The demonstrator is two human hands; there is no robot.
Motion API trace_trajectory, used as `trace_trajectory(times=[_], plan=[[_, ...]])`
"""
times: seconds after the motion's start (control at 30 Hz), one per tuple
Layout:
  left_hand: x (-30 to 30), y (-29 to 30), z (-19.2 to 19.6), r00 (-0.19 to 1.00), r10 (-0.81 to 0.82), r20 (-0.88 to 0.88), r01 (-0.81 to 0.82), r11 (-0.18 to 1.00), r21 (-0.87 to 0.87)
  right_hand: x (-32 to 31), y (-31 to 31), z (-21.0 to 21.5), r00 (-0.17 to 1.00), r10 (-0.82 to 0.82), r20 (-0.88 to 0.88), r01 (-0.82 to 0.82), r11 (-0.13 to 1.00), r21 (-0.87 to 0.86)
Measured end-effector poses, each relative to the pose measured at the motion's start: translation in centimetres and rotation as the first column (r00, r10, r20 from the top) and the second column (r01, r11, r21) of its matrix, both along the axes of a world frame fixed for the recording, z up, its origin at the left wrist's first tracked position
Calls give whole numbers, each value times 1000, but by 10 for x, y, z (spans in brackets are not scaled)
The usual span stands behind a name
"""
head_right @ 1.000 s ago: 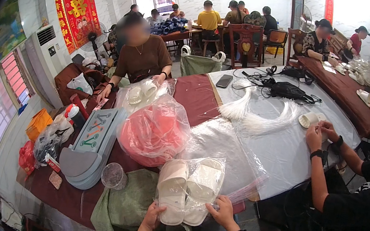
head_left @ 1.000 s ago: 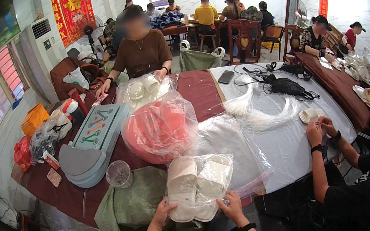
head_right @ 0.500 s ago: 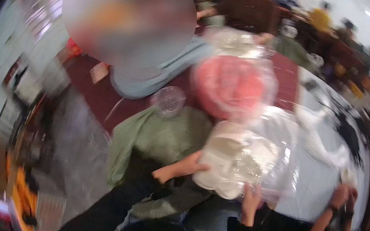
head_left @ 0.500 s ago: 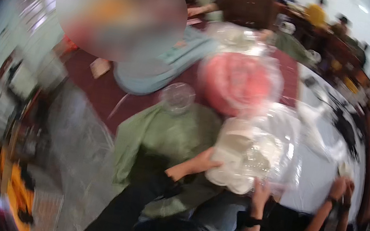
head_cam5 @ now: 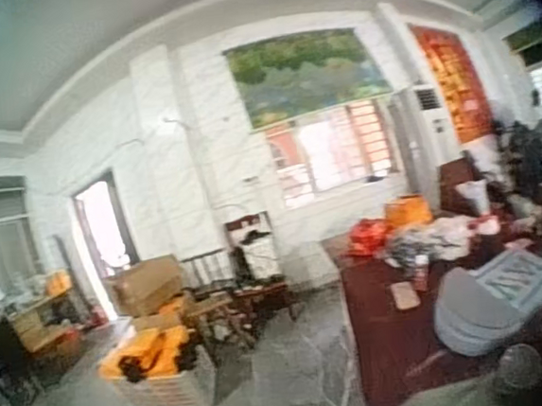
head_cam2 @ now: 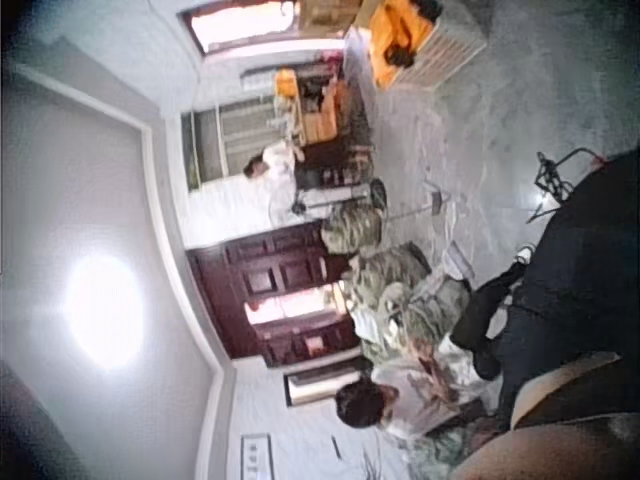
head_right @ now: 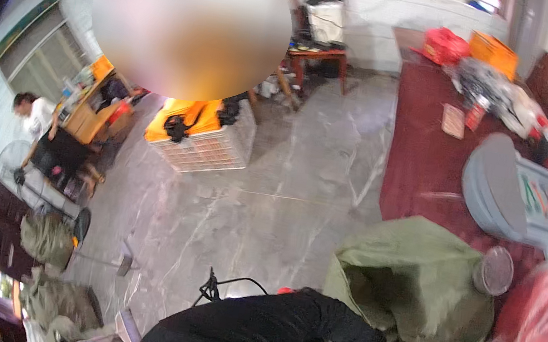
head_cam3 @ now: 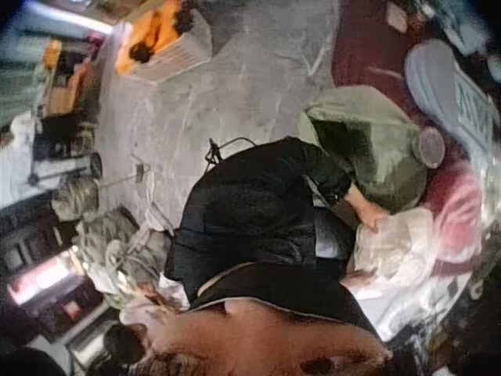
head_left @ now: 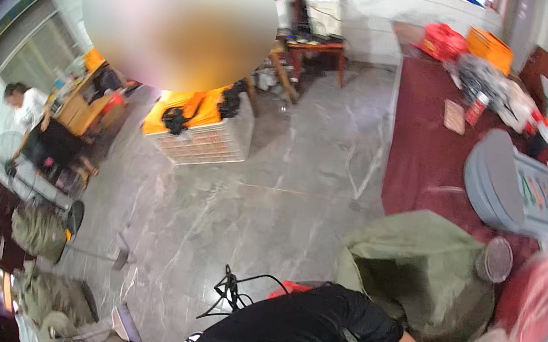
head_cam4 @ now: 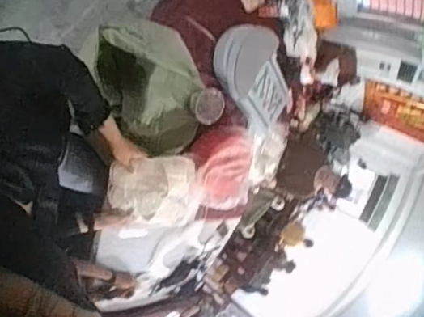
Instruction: Packing white slippers/shoes into plastic bags for manufacturing quality control or shipping.
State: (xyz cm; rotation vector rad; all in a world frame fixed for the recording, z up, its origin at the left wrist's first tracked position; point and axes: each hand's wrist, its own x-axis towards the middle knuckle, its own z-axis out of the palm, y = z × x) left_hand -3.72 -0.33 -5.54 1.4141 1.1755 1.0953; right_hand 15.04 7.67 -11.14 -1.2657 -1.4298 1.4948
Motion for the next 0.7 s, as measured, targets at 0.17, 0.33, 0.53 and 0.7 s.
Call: trace_trajectory(times=[0.17, 0.33, 0.53, 0.7], plan=[[-18, -17, 31, 985, 30, 172, 12, 972, -234, -45, 7, -9, 985, 81, -153, -107, 979, -171], [-18, -4, 10, 958, -22, 285, 95, 965, -244, -38, 3, -9, 966, 29, -257, -116, 936, -331], [-13, -10, 2, 994, 4, 113, 8, 995, -100, 60, -20, 20, 924, -226, -309, 58, 881, -470], [-72, -58, 35, 964, -230, 135, 239, 969, -57, 13, -75, 114, 822, -332, -462, 308, 943, -130]])
